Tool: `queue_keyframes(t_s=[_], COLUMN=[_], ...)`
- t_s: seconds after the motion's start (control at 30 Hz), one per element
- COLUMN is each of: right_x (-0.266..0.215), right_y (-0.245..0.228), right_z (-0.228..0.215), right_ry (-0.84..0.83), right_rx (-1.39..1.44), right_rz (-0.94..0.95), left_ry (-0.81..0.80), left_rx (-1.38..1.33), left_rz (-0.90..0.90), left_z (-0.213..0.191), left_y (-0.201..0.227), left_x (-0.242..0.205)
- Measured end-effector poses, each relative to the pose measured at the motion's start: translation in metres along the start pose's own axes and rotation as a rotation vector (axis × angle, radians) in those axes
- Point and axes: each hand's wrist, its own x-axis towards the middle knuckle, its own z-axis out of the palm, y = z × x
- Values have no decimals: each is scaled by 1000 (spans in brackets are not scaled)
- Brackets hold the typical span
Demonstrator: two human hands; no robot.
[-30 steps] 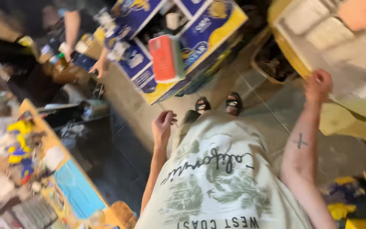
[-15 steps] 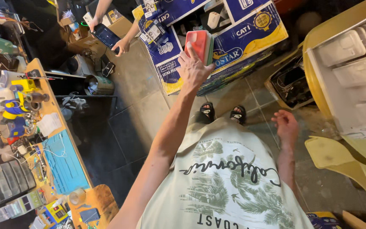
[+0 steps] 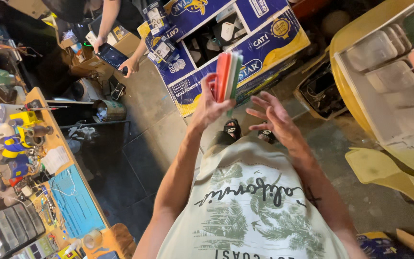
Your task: The person sorts through a stack of colorful phone cases, placing them into a yellow plastic organizer. They also handle a clear plastic package, opening it and placing it into the organizer.
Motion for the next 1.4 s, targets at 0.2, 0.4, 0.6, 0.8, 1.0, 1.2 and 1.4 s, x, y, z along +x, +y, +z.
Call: queue_keyframes(t_s=[0.2, 0.4, 0.6, 0.8, 1.0, 1.2, 1.4], right_x=[-6, -54, -72, -77, -103, -147, -182], right_y=[-1, -25, 3, -17, -11, 56, 78], right_z=[28, 68, 55, 108, 159, 123, 76], right_ry=[152, 284, 367, 470, 672, 777, 860], right_rx=[53, 270, 304, 107, 87, -305, -403], right_rz=[48, -60, -118, -210, -276, -255, -286], left_ry=[-182, -328, -369, -435, -474, -514, -417], left_rx=[-153, -273, -67, -169, -451, -646, -510], left_rz=[66, 35, 157, 166, -200, -449, -418], left_z=[33, 23, 9, -6, 7, 16, 58], left_y=[-32, -35, -7, -8, -33, -38, -71], left_x=[-47, -62, -78, -71, -73, -94, -97])
